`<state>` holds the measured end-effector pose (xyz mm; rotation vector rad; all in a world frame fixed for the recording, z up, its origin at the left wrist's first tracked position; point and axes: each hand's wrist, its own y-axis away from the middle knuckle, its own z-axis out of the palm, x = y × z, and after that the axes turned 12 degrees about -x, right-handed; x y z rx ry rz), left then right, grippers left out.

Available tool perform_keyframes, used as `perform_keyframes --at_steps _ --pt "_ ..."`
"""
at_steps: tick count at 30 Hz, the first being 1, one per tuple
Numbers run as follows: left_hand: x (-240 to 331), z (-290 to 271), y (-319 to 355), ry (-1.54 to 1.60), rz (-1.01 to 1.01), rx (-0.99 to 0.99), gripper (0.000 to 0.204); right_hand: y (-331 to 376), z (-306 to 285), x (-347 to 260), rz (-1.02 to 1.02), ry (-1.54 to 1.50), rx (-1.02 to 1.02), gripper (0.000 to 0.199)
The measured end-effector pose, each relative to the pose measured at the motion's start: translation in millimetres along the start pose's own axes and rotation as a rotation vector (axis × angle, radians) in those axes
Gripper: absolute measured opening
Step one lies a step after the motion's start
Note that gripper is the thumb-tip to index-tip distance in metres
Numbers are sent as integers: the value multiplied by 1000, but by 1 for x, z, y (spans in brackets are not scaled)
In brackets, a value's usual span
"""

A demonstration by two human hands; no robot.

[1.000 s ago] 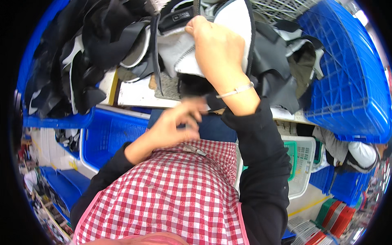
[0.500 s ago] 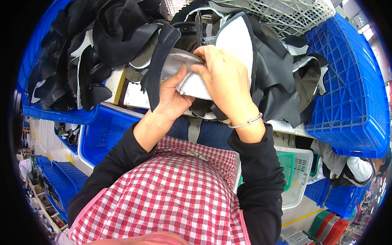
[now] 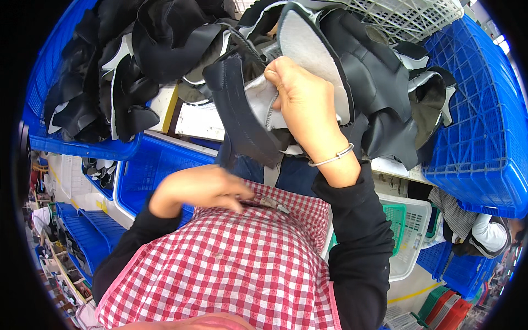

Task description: The person picks up black shoe parts from a pile, turns them over, and inspects the edges and interior surfaces by hand. They place inspected parts into a green basket and occasionally move other parts aside to access more items.

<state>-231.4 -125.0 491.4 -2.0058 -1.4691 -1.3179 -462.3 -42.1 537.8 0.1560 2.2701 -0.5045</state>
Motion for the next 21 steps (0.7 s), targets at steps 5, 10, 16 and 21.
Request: perform_keyframes --at_steps 5,10,16,21 --pt "70 -23 55 4 110 990 56 -3 24 -3 -254 285 39 9" --pt "46 -36 14 -120 -90 1096 78 0 28 -3 -332 431 49 8" --pt "24 -27 3 -11 -14 1056 35 24 5 2 -426 634 12 16" --pt "33 -33 9 -595 168 1215 22 30 -25 -25 -458 664 64 15"
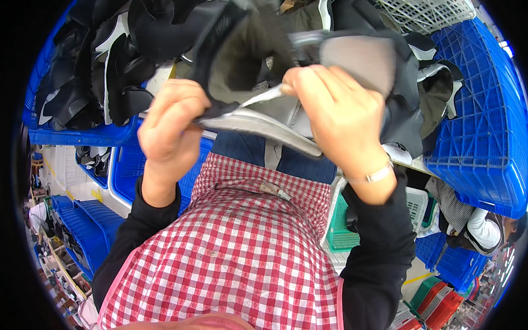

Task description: The person picks up black shoe parts from a pile, turns them over, and inspects the edges and interior surfaces by hand. They place inspected parts into a green basket and occasionally move other parts aside to access more items.

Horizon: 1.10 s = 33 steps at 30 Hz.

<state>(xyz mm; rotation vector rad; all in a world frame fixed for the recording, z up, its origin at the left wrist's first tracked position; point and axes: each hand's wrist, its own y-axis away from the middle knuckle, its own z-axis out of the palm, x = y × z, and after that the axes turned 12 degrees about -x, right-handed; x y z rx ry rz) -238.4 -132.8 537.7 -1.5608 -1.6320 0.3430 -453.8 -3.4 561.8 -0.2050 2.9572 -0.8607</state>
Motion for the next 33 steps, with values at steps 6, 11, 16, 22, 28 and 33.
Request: perform_keyframes --at_steps 6,11,16,22,28,33 --pt "-17 34 -8 25 91 -83 26 15 -1 6 21 116 -86 15" --pt "-23 59 10 24 -57 -153 39 34 15 6 25 101 -151 19" --pt "-35 58 13 24 -9 -112 41 33 17 1 2 114 -177 29" --pt "-32 60 12 15 10 -53 34 30 33 -3 -114 79 -33 28" --pt "-35 60 13 -2 53 -13 32 27 30 -3 -160 60 -25 20" --pt "-35 58 16 8 81 -17 34 28 24 0 -154 49 -120 21"
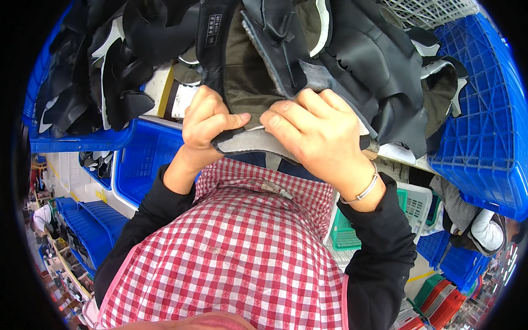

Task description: The person picks up black shoe parts from a pile, turns them over, and inspects the edges and interior surfaces by hand. They place inspected parts into a green basket and occasionally move other parts aside to access more items.

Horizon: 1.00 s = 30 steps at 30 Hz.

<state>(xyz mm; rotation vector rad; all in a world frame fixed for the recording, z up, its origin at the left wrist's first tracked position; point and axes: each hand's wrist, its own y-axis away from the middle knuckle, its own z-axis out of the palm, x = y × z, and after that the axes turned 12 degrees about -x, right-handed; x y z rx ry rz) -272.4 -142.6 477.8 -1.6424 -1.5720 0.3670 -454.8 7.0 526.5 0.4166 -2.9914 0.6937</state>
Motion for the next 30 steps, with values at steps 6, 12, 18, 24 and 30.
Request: perform_keyframes --at_steps 6,12,18,24,30 --pt "2 -7 0 -28 37 25 34 4 -2 7 26 -26 -2 27" --pt "4 -18 -5 -83 80 31 37 1 -12 4 -22 -70 60 27" --pt "8 -29 -13 -114 -34 23 38 9 -46 -4 37 -321 -351 47" --pt "36 -31 -32 -33 -153 -61 43 5 -29 2 105 46 -26 22" --pt "61 -50 -53 -24 -145 -125 40 16 -22 -3 80 200 269 26"
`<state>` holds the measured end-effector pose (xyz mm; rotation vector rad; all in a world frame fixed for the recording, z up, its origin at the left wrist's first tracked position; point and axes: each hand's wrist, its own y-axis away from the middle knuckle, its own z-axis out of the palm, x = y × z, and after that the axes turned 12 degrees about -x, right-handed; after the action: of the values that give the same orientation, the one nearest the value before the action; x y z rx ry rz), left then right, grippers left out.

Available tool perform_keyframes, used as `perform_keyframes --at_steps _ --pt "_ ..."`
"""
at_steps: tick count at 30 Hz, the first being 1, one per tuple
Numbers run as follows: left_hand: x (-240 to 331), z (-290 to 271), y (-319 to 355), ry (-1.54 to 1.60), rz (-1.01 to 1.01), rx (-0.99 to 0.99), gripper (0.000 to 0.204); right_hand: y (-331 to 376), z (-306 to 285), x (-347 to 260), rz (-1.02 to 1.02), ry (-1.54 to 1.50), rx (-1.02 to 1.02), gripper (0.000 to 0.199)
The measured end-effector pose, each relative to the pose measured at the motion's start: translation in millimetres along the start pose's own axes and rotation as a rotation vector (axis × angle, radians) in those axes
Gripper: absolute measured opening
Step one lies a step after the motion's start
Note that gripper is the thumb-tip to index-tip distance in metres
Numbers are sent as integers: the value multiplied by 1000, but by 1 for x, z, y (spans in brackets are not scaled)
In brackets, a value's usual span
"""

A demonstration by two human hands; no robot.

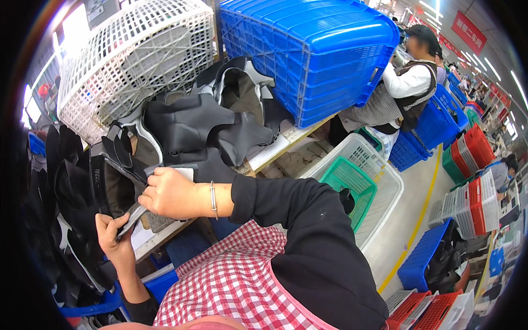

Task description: The person picks up black shoe parts from a pile, turns them over, and inspects the edges and interior surfaces by hand. They place inspected parts into a green basket and occasionally move other parts aside to access more items.

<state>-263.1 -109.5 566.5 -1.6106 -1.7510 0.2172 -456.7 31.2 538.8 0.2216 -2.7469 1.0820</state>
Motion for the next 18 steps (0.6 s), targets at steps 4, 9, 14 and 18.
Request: perform_keyframes --at_steps 4,9,14,18 --pt "43 -24 -18 -92 159 35 34 4 -37 -9 107 -101 125 26" --pt "113 -26 -40 -164 439 110 36 47 -68 -33 387 -352 288 37" --pt "151 25 -20 11 679 4 40 107 -70 -43 883 -1397 658 15" --pt "146 82 -12 263 494 -365 37 147 -75 -32 836 -1937 1171 16"
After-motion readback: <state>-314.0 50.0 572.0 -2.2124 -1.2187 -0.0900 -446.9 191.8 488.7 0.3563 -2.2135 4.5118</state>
